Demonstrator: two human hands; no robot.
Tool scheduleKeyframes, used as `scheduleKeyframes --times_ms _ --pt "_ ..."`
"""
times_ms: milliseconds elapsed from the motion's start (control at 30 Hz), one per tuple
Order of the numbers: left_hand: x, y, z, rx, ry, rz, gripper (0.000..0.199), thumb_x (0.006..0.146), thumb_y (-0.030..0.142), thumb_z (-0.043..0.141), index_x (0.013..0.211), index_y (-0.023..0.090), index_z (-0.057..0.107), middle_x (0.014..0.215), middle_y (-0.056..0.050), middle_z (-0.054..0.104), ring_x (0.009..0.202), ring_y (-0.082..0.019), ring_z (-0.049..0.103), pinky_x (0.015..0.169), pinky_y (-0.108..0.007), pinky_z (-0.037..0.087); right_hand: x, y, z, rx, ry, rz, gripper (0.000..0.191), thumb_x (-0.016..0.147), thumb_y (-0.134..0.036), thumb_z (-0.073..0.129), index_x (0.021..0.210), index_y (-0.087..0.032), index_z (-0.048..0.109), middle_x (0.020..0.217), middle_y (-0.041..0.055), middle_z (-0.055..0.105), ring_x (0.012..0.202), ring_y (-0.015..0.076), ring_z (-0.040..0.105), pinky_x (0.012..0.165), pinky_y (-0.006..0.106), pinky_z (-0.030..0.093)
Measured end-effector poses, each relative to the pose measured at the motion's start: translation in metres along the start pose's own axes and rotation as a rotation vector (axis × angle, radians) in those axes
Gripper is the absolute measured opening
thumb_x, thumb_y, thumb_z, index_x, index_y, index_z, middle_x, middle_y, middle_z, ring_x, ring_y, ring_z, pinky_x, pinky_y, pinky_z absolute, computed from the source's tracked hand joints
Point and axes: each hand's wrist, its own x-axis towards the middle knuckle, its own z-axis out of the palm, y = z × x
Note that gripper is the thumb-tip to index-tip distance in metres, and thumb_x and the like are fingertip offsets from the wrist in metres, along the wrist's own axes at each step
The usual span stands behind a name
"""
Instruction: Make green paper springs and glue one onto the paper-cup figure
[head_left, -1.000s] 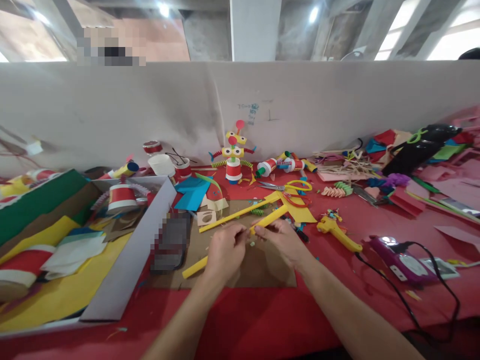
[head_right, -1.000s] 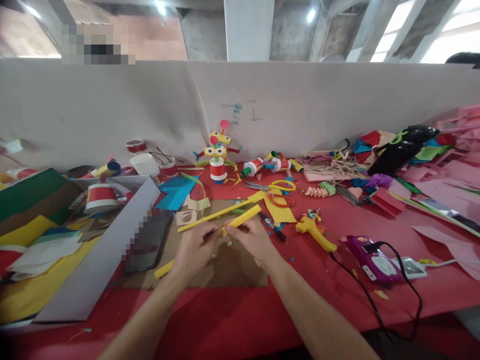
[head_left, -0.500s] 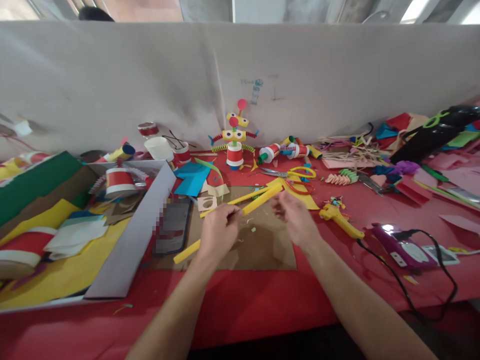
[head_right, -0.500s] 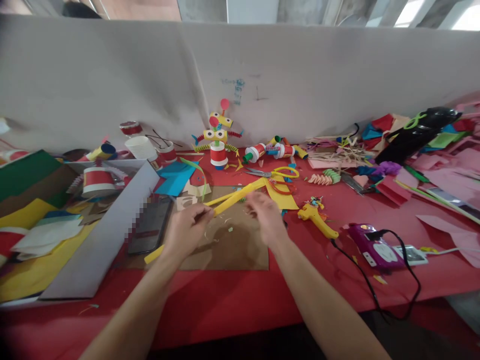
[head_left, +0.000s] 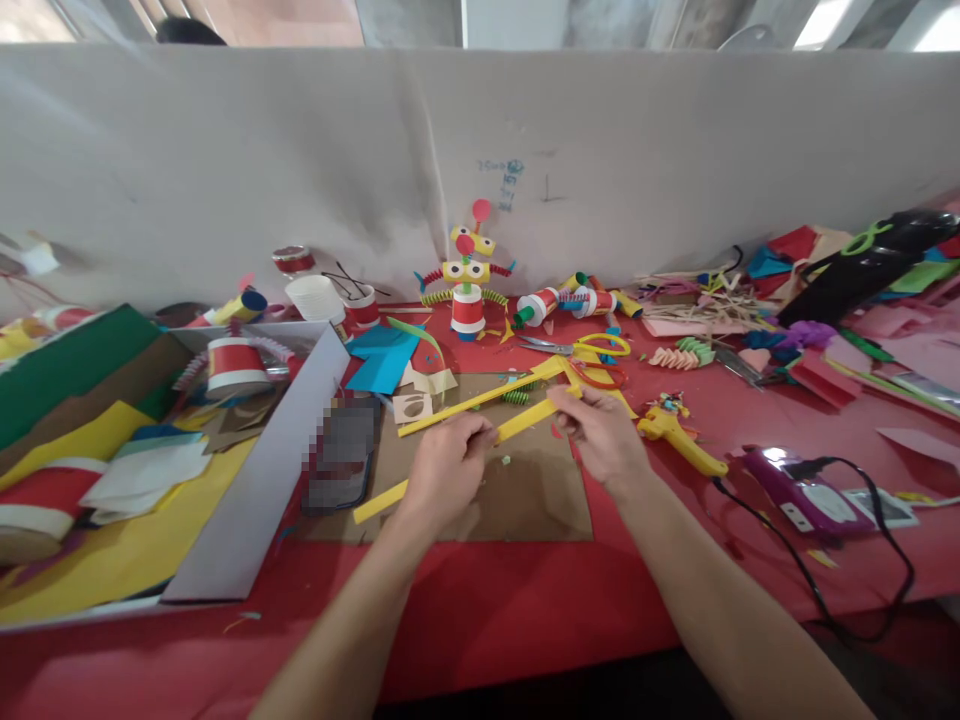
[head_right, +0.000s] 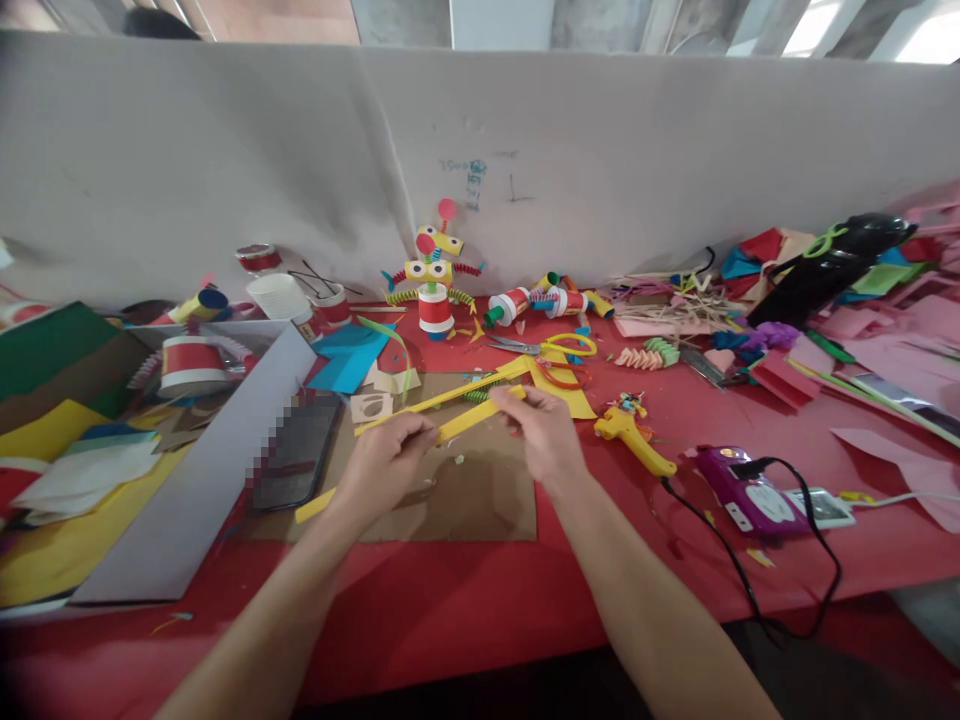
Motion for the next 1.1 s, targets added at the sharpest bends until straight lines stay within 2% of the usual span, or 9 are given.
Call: scheduleKeyframes --times_ms 133,200,300,367,467,700,800,900,1100 --pt "0.002 -0.002 0.001 -0.109 0.041 -0.127 0.019 0.080 0.026 0.050 0.069 0.017 0.063 0.058 0.002 0.054 0.055 -0.010 0.045 0.053 -0.022 0.032 0.007 -0.009 -0.006 0.309 0.252 -0.204 0.022 0.055 -0.032 0.079 0.067 -0.022 0.063 0.057 -0.0077 0.056 0.047 0.0038 0.044 0.044 0.017 0.032" --pt "0.003 -0.001 0.002 -0.228 0.029 -0.209 0.020 0.079 0.030 0.052 0.072 0.016 0.064 0.058 0.003 0.054 0.053 -0.009 0.044 0.051 -0.022 0.032 0.001 -0.002 0.002 0.257 0.118 -0.122 0.022 0.058 -0.037 0.077 0.069 -0.023 0.063 0.060 -0.0070 0.058 0.049 0.0047 0.047 0.045 0.018 0.034" --pt "0.003 0.000 0.001 -0.391 -0.089 -0.289 0.024 0.078 0.035 0.054 0.070 0.015 0.064 0.057 0.003 0.055 0.052 -0.008 0.044 0.049 -0.021 0.033 -0.017 0.016 0.019 -0.023 -0.236 0.109 0.021 0.061 -0.038 0.075 0.067 -0.020 0.066 0.061 -0.0031 0.061 0.052 0.0076 0.049 0.049 0.021 0.036" --pt "0.003 0.001 0.000 -0.478 -0.220 -0.317 0.024 0.076 0.037 0.057 0.067 0.015 0.064 0.058 0.002 0.057 0.052 -0.008 0.047 0.051 -0.021 0.037 -0.025 0.025 0.025 -0.121 -0.277 0.111 0.020 0.063 -0.038 0.074 0.065 -0.018 0.068 0.059 -0.0017 0.061 0.053 0.0084 0.048 0.051 0.023 0.036" --pt "0.003 -0.001 -0.003 -0.575 -0.369 -0.386 0.019 0.072 0.034 0.062 0.066 0.016 0.065 0.061 0.000 0.062 0.056 -0.010 0.055 0.055 -0.022 0.043 -0.025 0.025 0.022 -0.184 -0.202 0.062 0.020 0.063 -0.037 0.074 0.064 -0.017 0.071 0.054 -0.0014 0.060 0.052 0.0081 0.046 0.051 0.023 0.034" --pt "0.004 -0.009 -0.013 -0.557 -0.427 -0.413 0.016 0.069 0.032 0.065 0.068 0.017 0.070 0.066 -0.003 0.068 0.058 -0.011 0.060 0.059 -0.025 0.048 -0.002 0.004 -0.001 -0.103 -0.016 0.024 0.020 0.056 -0.032 0.079 0.063 -0.016 0.070 0.049 -0.0024 0.055 0.047 0.0066 0.043 0.044 0.022 0.030" --pt "0.005 -0.012 -0.023 -0.443 -0.423 -0.372 0.015 0.069 0.030 0.065 0.066 0.017 0.071 0.062 -0.003 0.068 0.058 -0.012 0.060 0.059 -0.024 0.047 0.007 -0.004 -0.010 0.034 0.106 -0.019 0.022 0.051 -0.028 0.081 0.063 -0.016 0.069 0.051 -0.0032 0.055 0.046 0.0055 0.042 0.040 0.021 0.029" --pt "0.006 -0.016 -0.030 -0.260 -0.343 -0.274 0.018 0.070 0.032 0.063 0.065 0.018 0.072 0.060 -0.002 0.067 0.056 -0.012 0.057 0.054 -0.023 0.042 0.012 -0.011 -0.014 0.149 0.172 -0.075 0.022 0.049 -0.026 0.082 0.059 -0.017 0.066 0.054 -0.0037 0.055 0.047 0.0050 0.044 0.038 0.019 0.029" --pt "0.007 -0.020 -0.031 0.076 -0.087 -0.084 0.023 0.077 0.034 0.057 0.089 0.024 0.074 0.074 -0.001 0.072 0.063 -0.015 0.060 0.058 -0.024 0.043 0.010 -0.011 -0.008 0.258 0.111 -0.070 0.020 0.058 -0.026 0.079 0.072 -0.021 0.066 0.064 -0.0042 0.060 0.055 0.0060 0.052 0.045 0.018 0.039"
